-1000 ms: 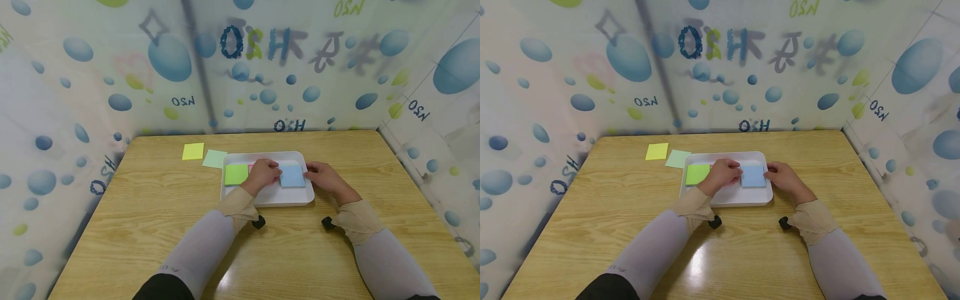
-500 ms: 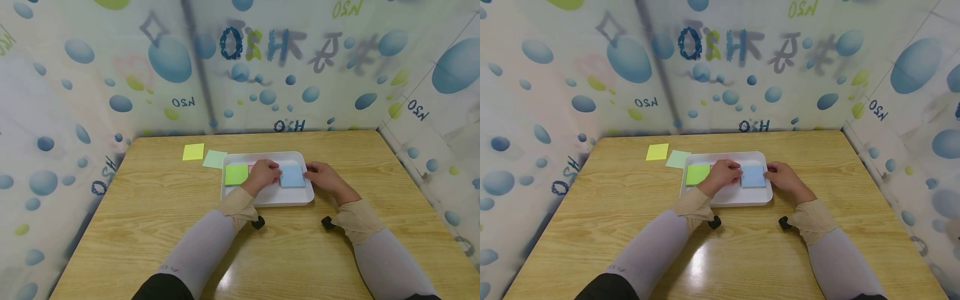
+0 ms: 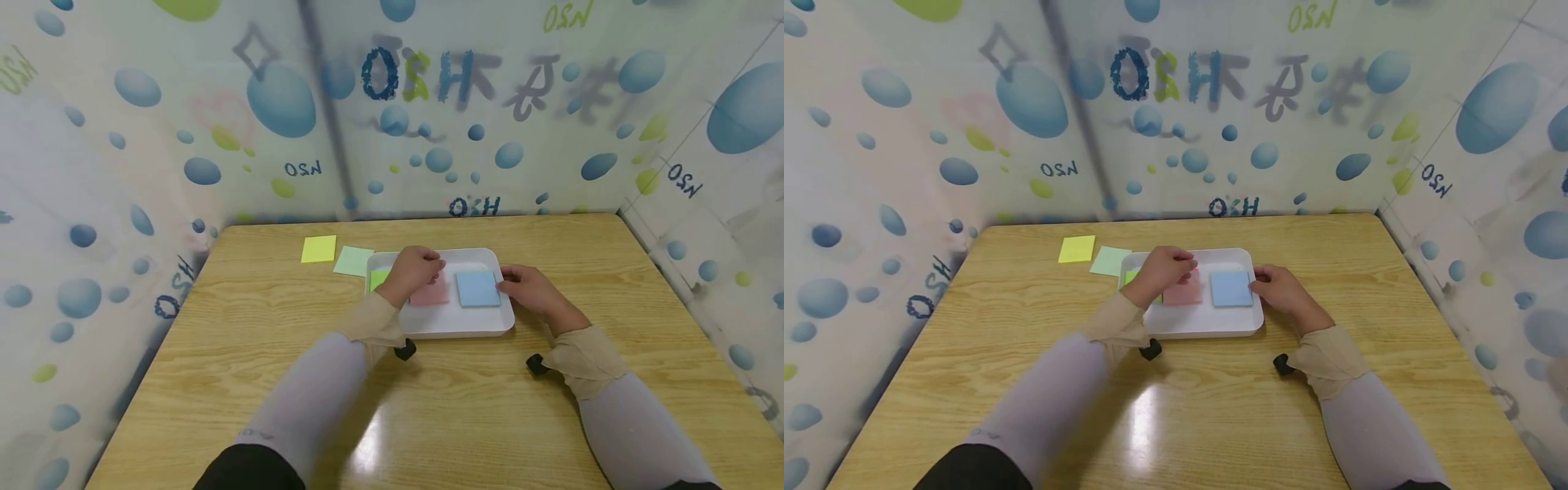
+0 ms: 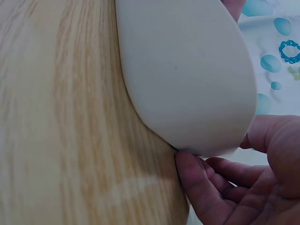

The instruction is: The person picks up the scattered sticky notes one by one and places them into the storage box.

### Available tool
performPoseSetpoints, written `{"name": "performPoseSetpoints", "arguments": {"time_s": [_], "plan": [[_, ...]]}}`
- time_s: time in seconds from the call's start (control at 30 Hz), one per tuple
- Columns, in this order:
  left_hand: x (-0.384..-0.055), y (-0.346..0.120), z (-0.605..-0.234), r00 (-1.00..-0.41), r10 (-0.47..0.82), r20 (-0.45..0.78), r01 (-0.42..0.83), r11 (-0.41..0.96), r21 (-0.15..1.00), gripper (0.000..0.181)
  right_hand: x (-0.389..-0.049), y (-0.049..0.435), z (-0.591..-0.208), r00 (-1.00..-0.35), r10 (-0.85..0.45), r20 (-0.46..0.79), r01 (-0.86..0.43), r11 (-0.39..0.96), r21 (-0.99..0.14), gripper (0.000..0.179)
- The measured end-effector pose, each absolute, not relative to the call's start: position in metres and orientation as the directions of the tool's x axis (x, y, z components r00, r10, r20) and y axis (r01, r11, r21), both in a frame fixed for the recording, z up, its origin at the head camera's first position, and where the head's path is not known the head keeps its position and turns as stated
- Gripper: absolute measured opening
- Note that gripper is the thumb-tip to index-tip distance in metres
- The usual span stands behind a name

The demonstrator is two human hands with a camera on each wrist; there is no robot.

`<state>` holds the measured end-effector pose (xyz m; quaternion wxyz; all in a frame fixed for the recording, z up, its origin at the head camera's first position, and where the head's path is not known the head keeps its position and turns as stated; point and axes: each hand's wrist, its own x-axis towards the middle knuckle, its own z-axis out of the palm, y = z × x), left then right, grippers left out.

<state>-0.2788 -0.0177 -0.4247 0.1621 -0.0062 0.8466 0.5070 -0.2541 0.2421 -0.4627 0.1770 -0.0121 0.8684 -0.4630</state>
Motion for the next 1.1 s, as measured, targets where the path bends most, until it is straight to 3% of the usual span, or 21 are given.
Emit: {"name": "performPoseSetpoints", "arguments": {"time_s": [0.27, 0.5, 0.8, 1.1], "plan": [[-0.292, -0.054, -0.412, -0.984, 0.111, -0.137, -0.038, 0.622, 0.782, 0.038, -0.254, 0.240, -0.461, -0.934, -0.189, -0.302, 0.146, 0.572, -0.807, 0.056], [-0.303, -0.093, -0.411, -0.998, 0.045, -0.040, 0.001, 0.682, 0.732, 0.038, -0.253, 0.240, -0.461, -0.938, -0.194, -0.288, 0.123, 0.591, -0.797, 0.056], [-0.309, -0.130, -0.426, -0.998, -0.025, -0.056, -0.056, 0.742, 0.669, 0.042, -0.254, 0.241, -0.462, -0.934, -0.187, -0.306, 0.137, 0.602, -0.786, 0.058], [-0.308, -0.147, -0.434, -0.994, -0.052, -0.099, -0.096, 0.853, 0.513, 0.053, -0.255, 0.241, -0.463, -0.935, -0.185, -0.303, 0.137, 0.600, -0.788, 0.058]]}}
